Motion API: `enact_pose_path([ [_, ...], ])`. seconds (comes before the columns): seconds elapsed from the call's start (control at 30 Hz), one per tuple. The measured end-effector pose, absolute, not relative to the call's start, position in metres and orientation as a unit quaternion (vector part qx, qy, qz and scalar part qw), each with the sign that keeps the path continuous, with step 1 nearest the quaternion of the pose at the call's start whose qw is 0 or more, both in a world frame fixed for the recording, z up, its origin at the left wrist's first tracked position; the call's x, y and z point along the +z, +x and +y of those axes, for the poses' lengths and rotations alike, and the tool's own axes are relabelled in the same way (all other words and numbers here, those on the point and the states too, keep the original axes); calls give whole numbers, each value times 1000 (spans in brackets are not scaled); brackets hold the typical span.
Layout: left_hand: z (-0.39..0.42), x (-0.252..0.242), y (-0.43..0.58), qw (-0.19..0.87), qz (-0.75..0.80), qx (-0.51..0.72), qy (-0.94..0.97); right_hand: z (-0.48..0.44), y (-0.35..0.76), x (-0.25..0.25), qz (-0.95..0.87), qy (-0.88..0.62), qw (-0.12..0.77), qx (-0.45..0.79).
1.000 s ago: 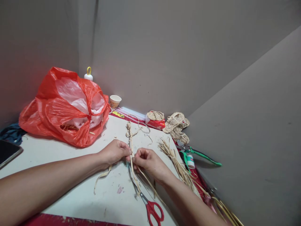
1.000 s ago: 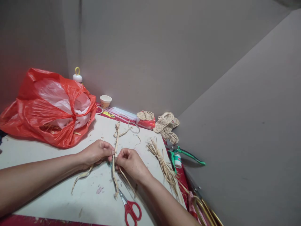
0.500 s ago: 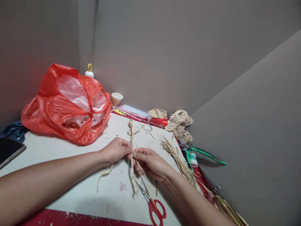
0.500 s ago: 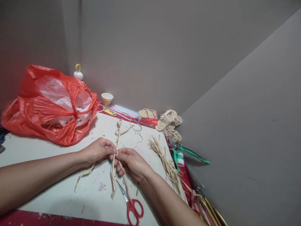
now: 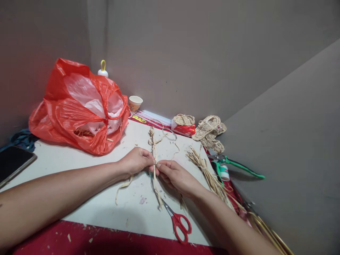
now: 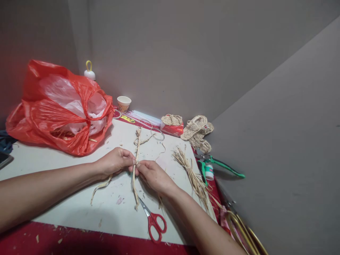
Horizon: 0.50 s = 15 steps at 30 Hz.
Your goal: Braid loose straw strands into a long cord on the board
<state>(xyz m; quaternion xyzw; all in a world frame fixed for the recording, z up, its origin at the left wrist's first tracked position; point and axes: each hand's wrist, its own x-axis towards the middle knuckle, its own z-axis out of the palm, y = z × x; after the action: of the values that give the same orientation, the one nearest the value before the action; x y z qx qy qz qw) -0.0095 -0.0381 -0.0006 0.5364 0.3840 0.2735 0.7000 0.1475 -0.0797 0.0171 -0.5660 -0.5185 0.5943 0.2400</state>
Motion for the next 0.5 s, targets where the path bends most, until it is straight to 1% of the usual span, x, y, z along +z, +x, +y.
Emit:
enact_pose_path([
  [0.17, -36, -5, -10, 680, 385, 283, 556, -80, 147, 16, -555, -586, 222, 548],
  [0.5, -37, -12, -6, 646, 395, 292, 585, -86, 151, 26, -496, -586, 205, 607],
])
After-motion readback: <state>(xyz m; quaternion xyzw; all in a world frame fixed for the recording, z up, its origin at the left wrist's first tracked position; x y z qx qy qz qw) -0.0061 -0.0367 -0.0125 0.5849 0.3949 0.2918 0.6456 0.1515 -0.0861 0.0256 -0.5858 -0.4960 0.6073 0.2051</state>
